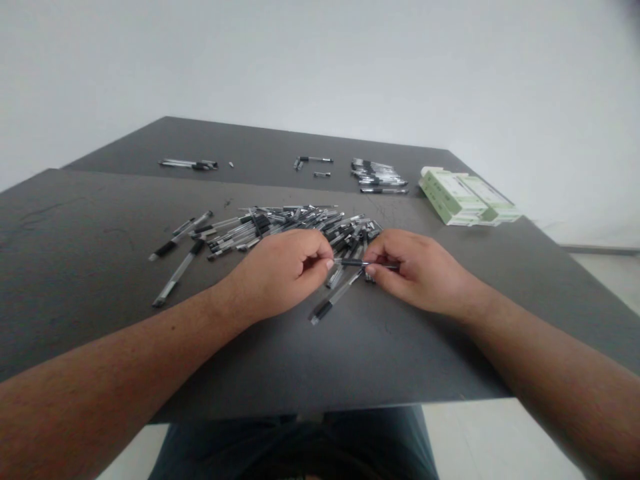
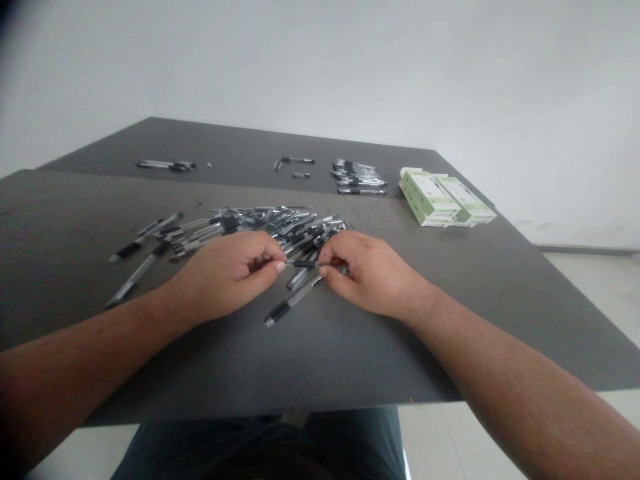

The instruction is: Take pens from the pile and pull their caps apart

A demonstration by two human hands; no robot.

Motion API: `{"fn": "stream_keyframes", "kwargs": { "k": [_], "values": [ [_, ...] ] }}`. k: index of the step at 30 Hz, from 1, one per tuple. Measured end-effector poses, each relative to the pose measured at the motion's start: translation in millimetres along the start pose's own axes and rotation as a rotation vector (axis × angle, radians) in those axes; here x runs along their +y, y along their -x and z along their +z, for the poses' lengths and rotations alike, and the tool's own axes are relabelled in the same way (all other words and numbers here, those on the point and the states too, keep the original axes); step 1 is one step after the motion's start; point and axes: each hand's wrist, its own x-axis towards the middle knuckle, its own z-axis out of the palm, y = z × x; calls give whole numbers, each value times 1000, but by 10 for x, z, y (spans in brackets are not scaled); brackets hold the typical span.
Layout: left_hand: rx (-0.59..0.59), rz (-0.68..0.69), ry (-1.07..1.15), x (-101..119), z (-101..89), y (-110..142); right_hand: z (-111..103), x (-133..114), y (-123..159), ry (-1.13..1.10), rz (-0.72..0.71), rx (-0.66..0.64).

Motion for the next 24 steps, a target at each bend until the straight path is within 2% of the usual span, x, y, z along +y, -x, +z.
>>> {"fn": "stream_keyframes", "kwargs": {
  "k": [3,8,14,19,24],
  "values": [
    [-5,-11,-12,-2,-5,-2,-2,0,5,-11,-21,-6],
    [-11,7,-2,-15,-2,-1,-15,2,9,-25,46,16],
    [16,36,-5,-36,8,6,-32,10,2,-8,-50,-15],
    [0,31,12,-42,5,0,-22,2,12,-18,15,9],
    [4,34,1,-27,6,-8,-23,10,11,1,-45,-29]
  ]
}}
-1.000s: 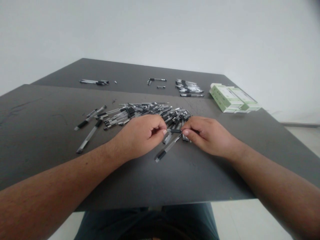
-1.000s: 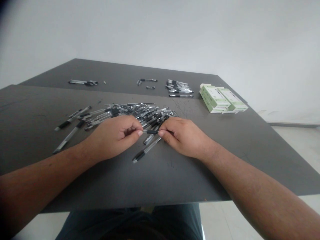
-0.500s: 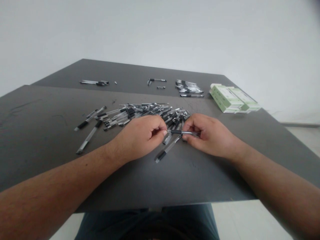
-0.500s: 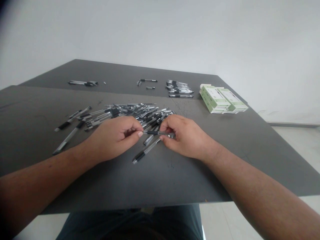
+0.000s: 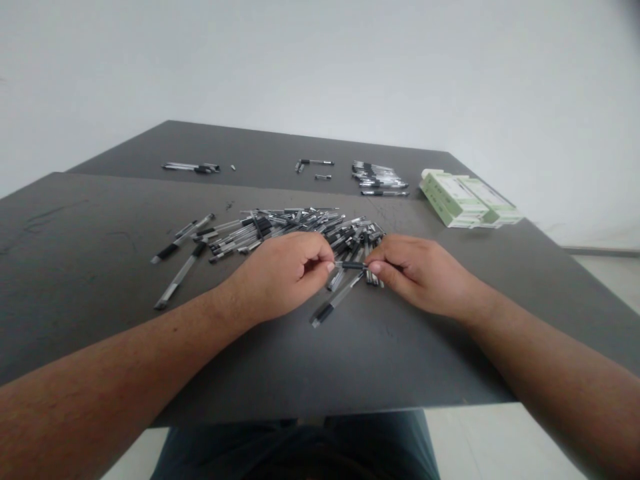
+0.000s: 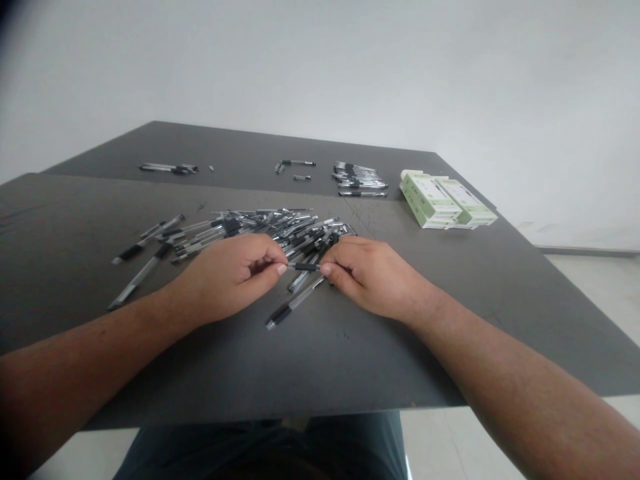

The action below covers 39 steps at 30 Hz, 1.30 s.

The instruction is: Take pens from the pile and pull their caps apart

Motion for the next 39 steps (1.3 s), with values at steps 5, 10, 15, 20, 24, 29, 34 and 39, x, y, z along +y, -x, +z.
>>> {"fn": "stream_keyframes", "kwargs": {
  "k": [5,10,15,20,24,29,34,39],
  "values": [
    [-1,15,13,-14,16,13,10,-1,7,-27,66,25],
    [11,19,15,-36,21,20,4,-8,-3,18,8,-3],
    [2,11,25,-35,20,21,25,1,6,-48,85,20],
    [9,15,26,-47,35,24,27,3,1,-4,34,-3],
    [3,24,25,-52,40,20,30,1,7,-65,73,4],
    [1,27,23,-41,24,20,26,1,8,-6,42,2],
    [-2,18,26,-26,16,28,31,16,3,-46,54,-3],
    [-7,15,23,-16,14,26,34,11,3,-3,50,-8]
  ]
}}
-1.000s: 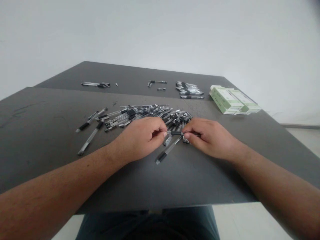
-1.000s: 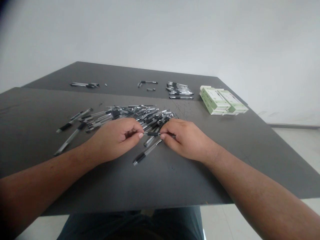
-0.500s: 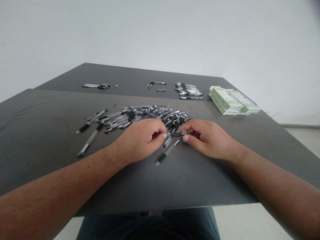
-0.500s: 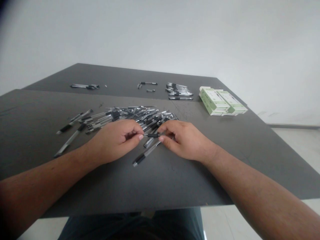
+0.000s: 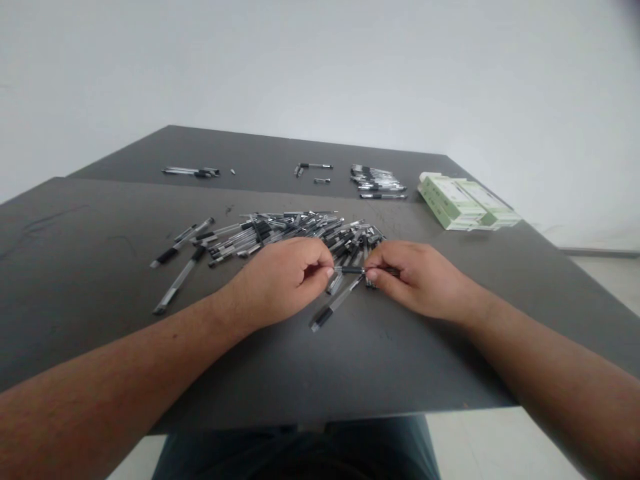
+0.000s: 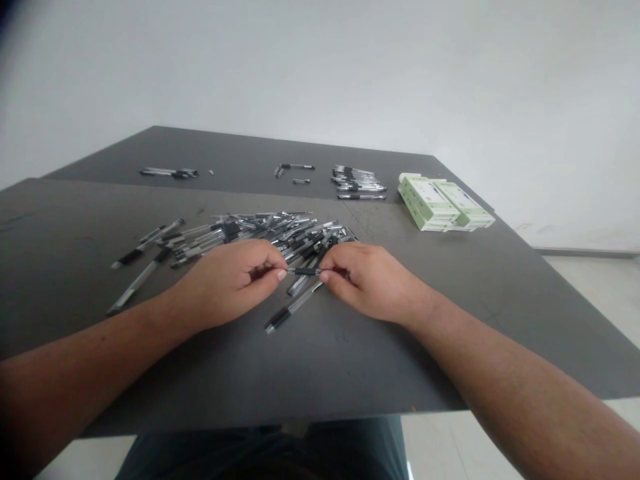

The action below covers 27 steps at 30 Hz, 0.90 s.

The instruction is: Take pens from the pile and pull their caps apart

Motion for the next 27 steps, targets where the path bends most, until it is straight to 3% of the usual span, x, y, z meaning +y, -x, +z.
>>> {"fn": "stream_keyframes", "kwargs": {
  "k": [3,8,13,18,24,27],
  "values": [
    [3,0,0,-1,-1,-1,0,0,2,0,-32,-9],
    [-3,8,-5,-11,8,6,-10,-16,8,-65,62,1],
    [-1,5,-13,-11,6,8,-19,-18,-6,-7,-27,-11],
    [-16,4,-9,-2,-2,-2,-13,-6,1,-68,66,-11],
    [-11,-2,-8,-5,3,-4,-18,-3,-2,-30,12,-55],
    [-26,1,-13,-4,4,-1,-17,-2,4,-86,50,-33]
  ]
}}
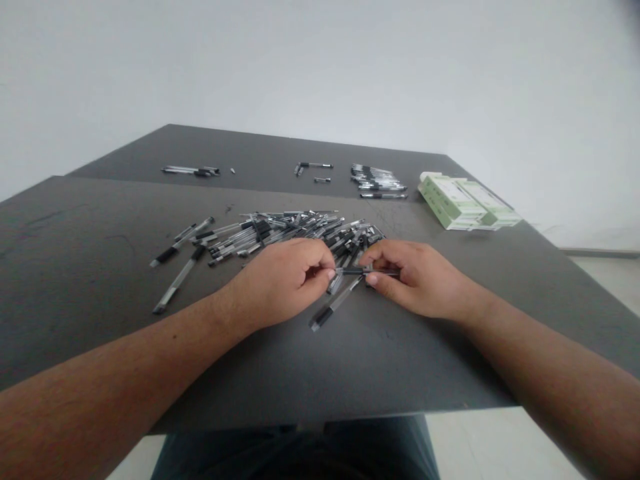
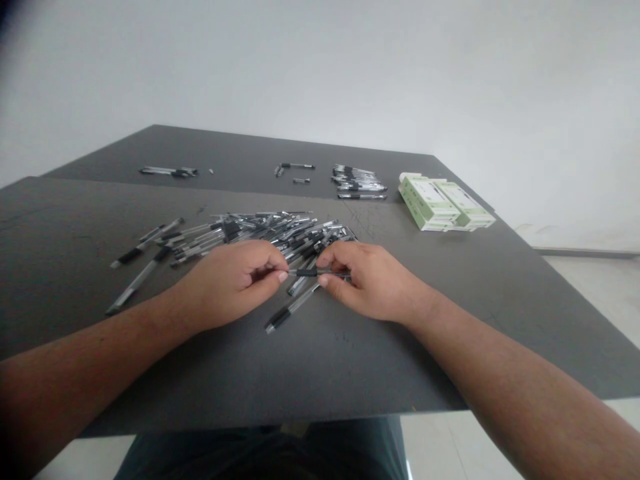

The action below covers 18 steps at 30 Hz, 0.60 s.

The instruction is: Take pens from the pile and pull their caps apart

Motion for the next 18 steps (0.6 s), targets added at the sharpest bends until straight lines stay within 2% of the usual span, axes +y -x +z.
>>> {"fn": "stream_keyframes", "kwargs": {
  "k": [7,12,18],
  "values": [
    [1,18,6,-5,4,2,-3,1,-2,54,-36,-27],
    [-5,19,6,-3,-2,-1,0,-6,-2,12,33,2],
    [-5,18,-7,-6,-5,0,-7,7,-10,39,-26,-36]
  ]
}}
